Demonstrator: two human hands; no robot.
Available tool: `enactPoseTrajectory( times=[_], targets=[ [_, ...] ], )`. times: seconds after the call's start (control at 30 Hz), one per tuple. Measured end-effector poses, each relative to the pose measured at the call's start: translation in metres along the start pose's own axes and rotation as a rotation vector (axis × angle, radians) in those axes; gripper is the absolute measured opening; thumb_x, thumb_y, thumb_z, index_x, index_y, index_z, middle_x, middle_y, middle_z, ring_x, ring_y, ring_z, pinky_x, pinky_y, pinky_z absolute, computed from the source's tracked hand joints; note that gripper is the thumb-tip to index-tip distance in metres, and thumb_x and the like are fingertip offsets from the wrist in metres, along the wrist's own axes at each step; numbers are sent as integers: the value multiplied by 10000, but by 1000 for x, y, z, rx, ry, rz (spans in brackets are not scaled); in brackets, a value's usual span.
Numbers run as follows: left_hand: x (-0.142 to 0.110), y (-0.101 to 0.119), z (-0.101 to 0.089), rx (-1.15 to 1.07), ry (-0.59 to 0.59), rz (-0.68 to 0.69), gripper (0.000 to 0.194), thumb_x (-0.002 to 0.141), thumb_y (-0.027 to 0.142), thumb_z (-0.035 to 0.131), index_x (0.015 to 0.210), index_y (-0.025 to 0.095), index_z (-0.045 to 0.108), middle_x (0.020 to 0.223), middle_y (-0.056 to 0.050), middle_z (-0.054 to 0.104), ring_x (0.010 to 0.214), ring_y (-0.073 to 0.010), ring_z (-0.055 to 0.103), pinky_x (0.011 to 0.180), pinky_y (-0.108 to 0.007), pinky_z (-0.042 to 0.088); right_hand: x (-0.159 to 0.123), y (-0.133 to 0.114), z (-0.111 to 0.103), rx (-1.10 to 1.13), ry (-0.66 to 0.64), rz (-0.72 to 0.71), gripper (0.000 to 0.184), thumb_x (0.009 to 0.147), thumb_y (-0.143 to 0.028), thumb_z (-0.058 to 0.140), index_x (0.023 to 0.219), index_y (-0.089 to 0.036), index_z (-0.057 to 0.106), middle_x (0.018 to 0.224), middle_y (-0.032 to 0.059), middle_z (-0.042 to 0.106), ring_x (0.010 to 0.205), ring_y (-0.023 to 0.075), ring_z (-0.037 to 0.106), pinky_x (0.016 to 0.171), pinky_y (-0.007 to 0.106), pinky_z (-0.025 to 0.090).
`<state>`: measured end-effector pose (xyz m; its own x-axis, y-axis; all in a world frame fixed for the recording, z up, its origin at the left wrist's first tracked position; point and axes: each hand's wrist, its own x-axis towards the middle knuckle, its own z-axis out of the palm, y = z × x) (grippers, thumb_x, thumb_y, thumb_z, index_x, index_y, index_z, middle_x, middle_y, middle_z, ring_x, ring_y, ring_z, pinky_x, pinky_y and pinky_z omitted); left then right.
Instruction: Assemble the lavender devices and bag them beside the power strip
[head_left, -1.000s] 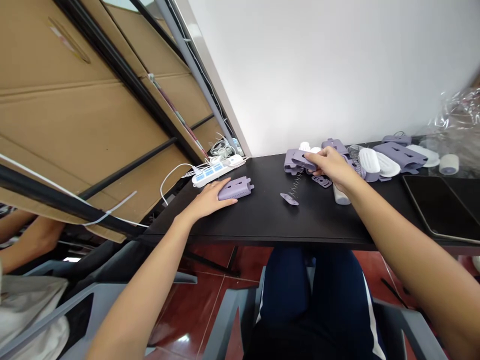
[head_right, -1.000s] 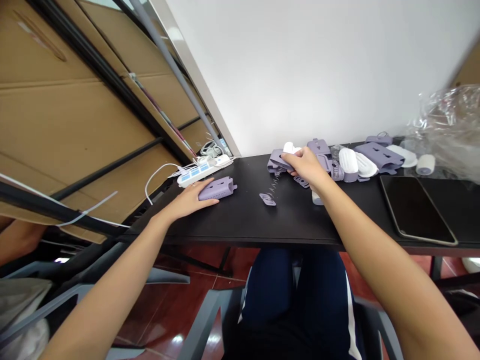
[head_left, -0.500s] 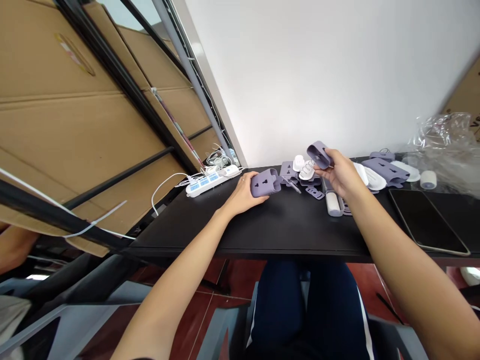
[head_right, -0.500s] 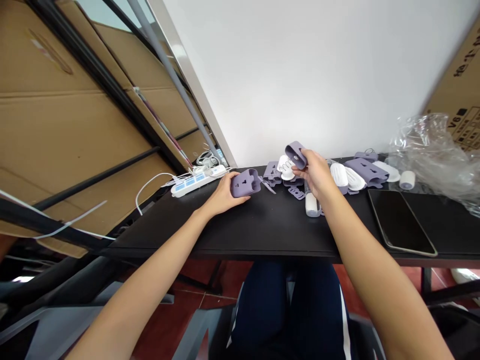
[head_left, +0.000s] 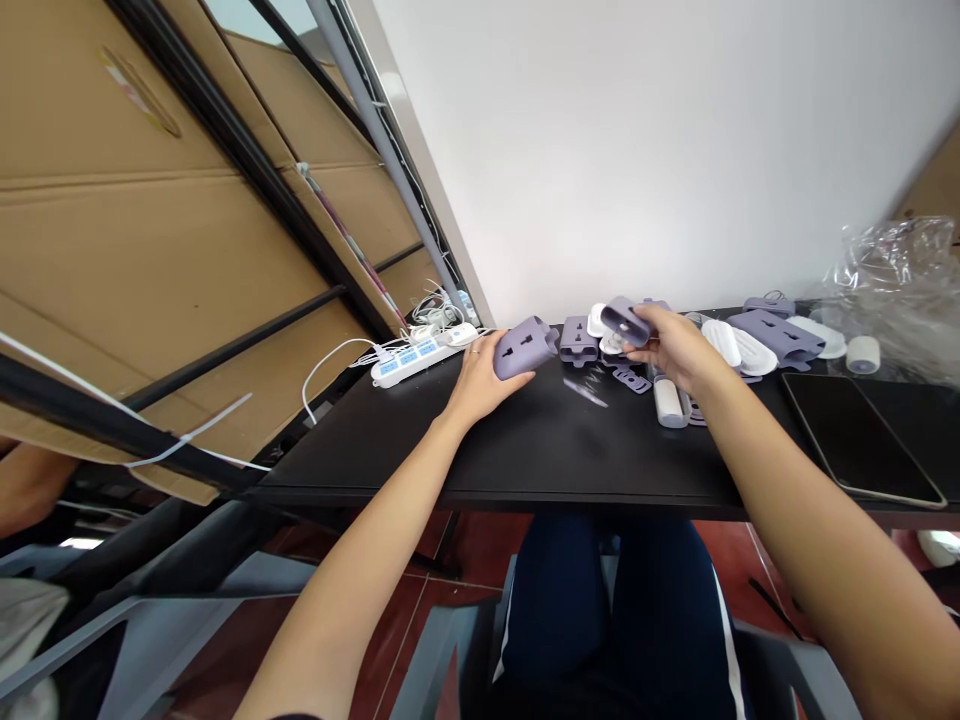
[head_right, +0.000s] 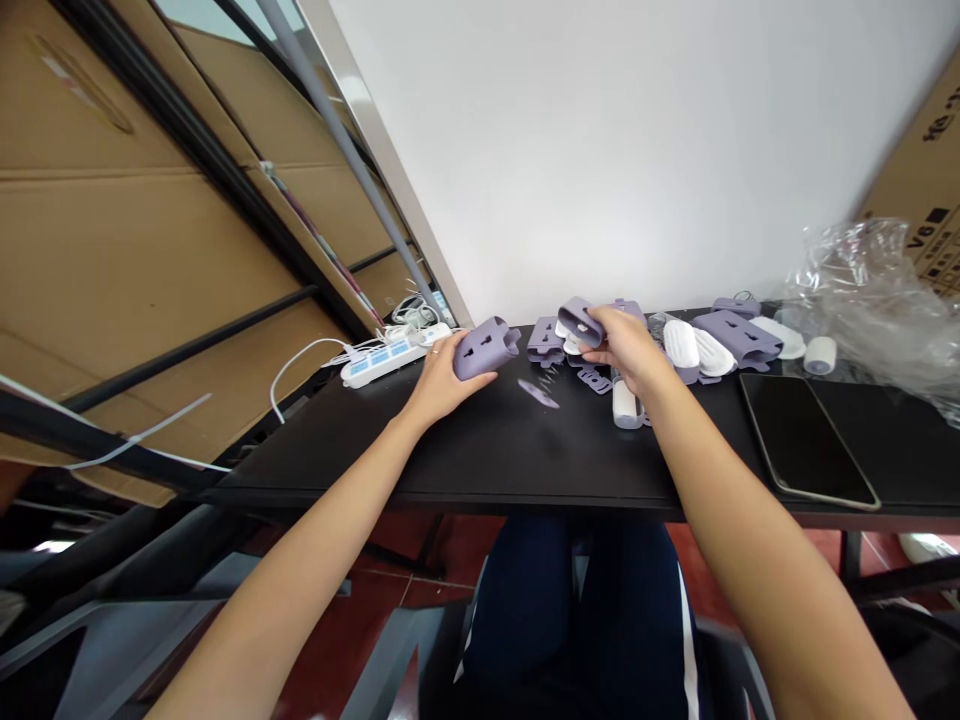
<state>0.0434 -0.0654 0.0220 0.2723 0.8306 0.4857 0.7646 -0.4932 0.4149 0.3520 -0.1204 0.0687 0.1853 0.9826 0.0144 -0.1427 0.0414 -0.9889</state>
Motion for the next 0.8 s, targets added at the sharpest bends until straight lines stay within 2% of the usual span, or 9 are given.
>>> enactPoseTrajectory(
  times=[0.1, 0.17, 0.27, 0.33, 0.5, 0.63, 0.8],
  targets=[
    [1, -5, -4, -42, 48, -105, 817, 831, 558, 761, 1528, 251, 465, 1505, -153, 519, 1432, -359, 474, 1228, -506, 351, -2, 7, 5, -282, -96, 21, 188, 928, -380, 620, 974, -204, 665, 899, 53, 678, 697, 153, 665, 593, 264, 542],
    [2, -6, -5, -70, 64, -144, 812, 849, 574, 732, 1538, 231, 474, 1490, -166, 535, 1415, -361, 498, 1220, -498, 364, -3, 13, 7, -511, -129, -24, 246, 920, -432, 629, 1061, -232, 658, 886, 35, 676, 685, 169, 654, 577, 277, 500],
    [3, -6, -5, -98, 80, -178, 830, 851, 593, 718, 1548, 210, 481, 1475, -180, 551, 1394, -364, 525, 1210, -496, 381, -3, 18, 7, -861, -160, -130, 384, 922, -537, 606, 1225, -301, 606, 836, 5, 682, 704, 213, 643, 646, 322, 481],
    [4, -7, -5, -108, 82, -194, 841, 847, 609, 713, 1552, 213, 481, 1481, -179, 552, 1400, -365, 525, 1210, -498, 384, -4, 18, 7, -1034, -158, -176, 445, 938, -564, 563, 1312, -323, 567, 860, 15, 706, 778, 256, 663, 713, 356, 483],
    [4, -6, -3, -116, 49, -202, 848, 844, 609, 705, 1552, 198, 486, 1510, -182, 540, 1429, -373, 496, 1227, -499, 363, -7, 18, 8, -1177, -138, -214, 539, 969, -546, 514, 1449, -299, 493, 939, 71, 738, 893, 325, 693, 814, 411, 500],
    [4, -5, -1, -81, -35, -229, 912, 830, 602, 710, 1590, 178, 438, 1479, -202, 532, 1429, -409, 472, 1225, -534, 354, -9, 17, 10, -1243, -136, -240, 558, 984, -488, 521, 1494, -269, 466, 966, 114, 752, 926, 367, 698, 841, 443, 500],
    [3, -6, 5, -31, -80, -173, 948, 810, 561, 740, 1605, 186, 384, 1499, -196, 492, 1422, -427, 442, 1215, -566, 356, 2, 10, 23, -1309, 161, -345, 511, 1042, -473, 388, 1429, -164, 514, 1140, 242, 727, 1041, 427, 693, 869, 511, 503]
  ],
)
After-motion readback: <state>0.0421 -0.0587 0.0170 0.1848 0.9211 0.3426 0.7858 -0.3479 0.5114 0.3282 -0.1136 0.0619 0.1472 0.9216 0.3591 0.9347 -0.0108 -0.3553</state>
